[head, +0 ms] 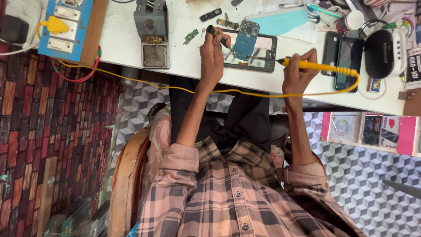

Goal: The person uses a soldering iron and solder wire to work on a small circuit board placed on a tablet screen. They repeatedly apply heat and solder to specific points on the board while holding it steady with their other hand.

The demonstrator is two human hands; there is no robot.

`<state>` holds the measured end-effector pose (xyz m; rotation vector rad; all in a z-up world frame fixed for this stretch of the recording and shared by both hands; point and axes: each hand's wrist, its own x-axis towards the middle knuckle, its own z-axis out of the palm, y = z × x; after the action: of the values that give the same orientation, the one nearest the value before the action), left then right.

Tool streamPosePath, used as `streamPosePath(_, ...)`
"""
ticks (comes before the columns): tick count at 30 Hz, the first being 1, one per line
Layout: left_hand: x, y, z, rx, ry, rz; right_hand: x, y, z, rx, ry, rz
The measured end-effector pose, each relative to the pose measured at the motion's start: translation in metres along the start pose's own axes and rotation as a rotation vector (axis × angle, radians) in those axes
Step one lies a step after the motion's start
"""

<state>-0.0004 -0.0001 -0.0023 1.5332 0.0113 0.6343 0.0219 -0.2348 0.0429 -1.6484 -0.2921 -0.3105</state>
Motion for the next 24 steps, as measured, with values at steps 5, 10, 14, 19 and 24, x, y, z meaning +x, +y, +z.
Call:
streamPosePath(5, 0.000, 0.004, 0.003, -0.003, 0.006, -0.019, 0.008, -0.021, 0.009, -0.064, -0.122, -0.041)
streamPosePath(10, -0.002, 0.003, 0.006, -0.029, -0.012, 0.062, 0.010, -0.042, 0.022, -0.216, -0.147, -0.154)
streamPosePath(14, 0.004, 0.000, 0.003, -0.148, 0.024, -0.070, 0.016, -0.053, 0.026, -0.245, -0.159, -0.113)
streamPosePath(19, 0.001, -0.004, -0.001, -0.135, 0.026, 0.055, 0.019, -0.060, 0.026, -0.239, -0.195, -0.125)
streamPosePath(24, 0.003, -0.008, 0.002, -0.145, 0.027, 0.084, 0.013, -0.066, 0.027, -0.277, -0.221, -0.159)
